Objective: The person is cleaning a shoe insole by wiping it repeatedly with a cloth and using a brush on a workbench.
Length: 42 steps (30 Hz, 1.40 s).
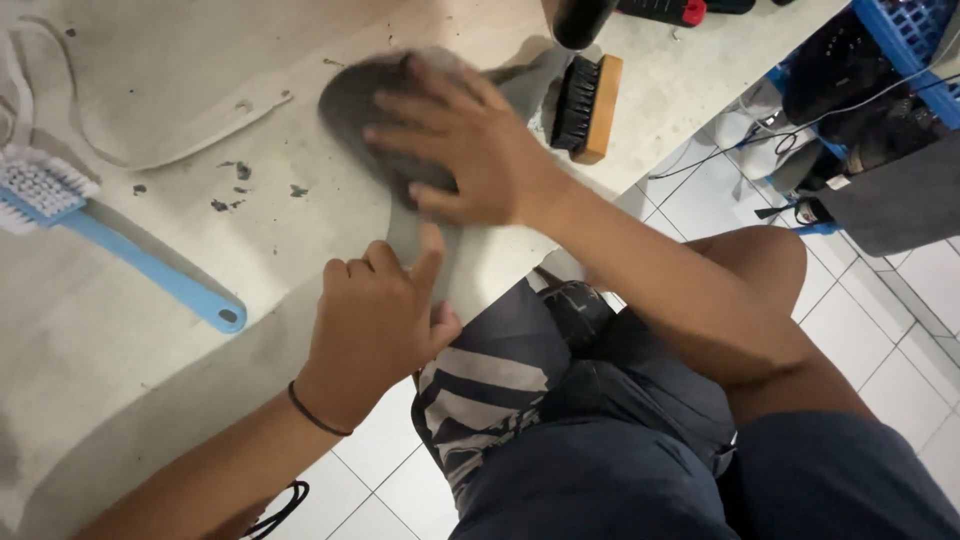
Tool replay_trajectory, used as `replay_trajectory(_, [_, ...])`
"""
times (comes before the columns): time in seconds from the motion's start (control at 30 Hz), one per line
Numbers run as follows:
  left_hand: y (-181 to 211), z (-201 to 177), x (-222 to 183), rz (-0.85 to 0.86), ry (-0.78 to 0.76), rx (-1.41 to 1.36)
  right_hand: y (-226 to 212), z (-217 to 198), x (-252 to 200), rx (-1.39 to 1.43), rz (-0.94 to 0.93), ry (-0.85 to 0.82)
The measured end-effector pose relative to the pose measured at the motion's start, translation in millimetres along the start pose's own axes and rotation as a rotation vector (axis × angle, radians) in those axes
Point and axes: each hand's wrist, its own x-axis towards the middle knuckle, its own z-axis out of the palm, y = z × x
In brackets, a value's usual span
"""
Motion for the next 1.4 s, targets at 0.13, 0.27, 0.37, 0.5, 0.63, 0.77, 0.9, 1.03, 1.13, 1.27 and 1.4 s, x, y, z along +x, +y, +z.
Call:
replay_trajectory(0.13, [0.7, 1.8, -2.1, 0.005, -0.020, 0.037, 9.8, 14.5, 12.1, -0.021, 0.187, -0.007])
replay_trajectory(0.27, [1.6, 3.1, -1.1, -0.001, -0.005, 0.027, 5.7, 8.9, -5.2, 0.029, -0.141, 0.055])
replay_trajectory(0.37, [1.7, 6.9, -2.8, -0.018, -0.045, 0.019, 12.1, -0.3, -3.5, 0.136, -0.038, 0.034])
replay_trajectory(0.5, [1.7, 4.4, -0.6, -0.011, -0.021, 0.029, 18.7, 13.2, 4.1, -0.035, 0.176, 0.027])
replay_trajectory(0.63, [1.7, 5.3, -2.3, -0.032, -0.024, -0.031, 5.5, -4.8, -11.2, 0.032, -0.023, 0.020])
replay_trajectory(0.77, [3.5, 3.9, -2.7, -0.047, -0.037, 0.024, -0.3, -8.1, -23.0, 0.133, 0.018, -0.008])
replay_trajectory(0.9, [0.8, 2.5, -1.9, -0.054, -0.039, -0.016, 1.7, 7.4, -7.5, -0.013, 0.210, 0.112])
replay_trajectory(1.03, [0.7, 1.2, -3.6, -0.054, -0.072, -0.065, -24.2, -1.2, -17.5, -0.094, 0.164, -0.065])
replay_trajectory(1.13, [3.2, -3.7, -2.9, -0.070, -0.067, -0.028, -34.6, -10.8, -47.6, 0.042, 0.011, -0.018])
replay_trajectory(1.27, [1.2, -4.0, -4.1, -0.029, -0.096, -0.003, -14.9, -1.9, -33.0, 0.082, 0.090, 0.074])
replay_trajectory(1.4, [-1.1, -3.2, -2.9, -0.025, -0.105, -0.001, -31.5, -1.8, -24.1, -0.121, 0.278, -0.002])
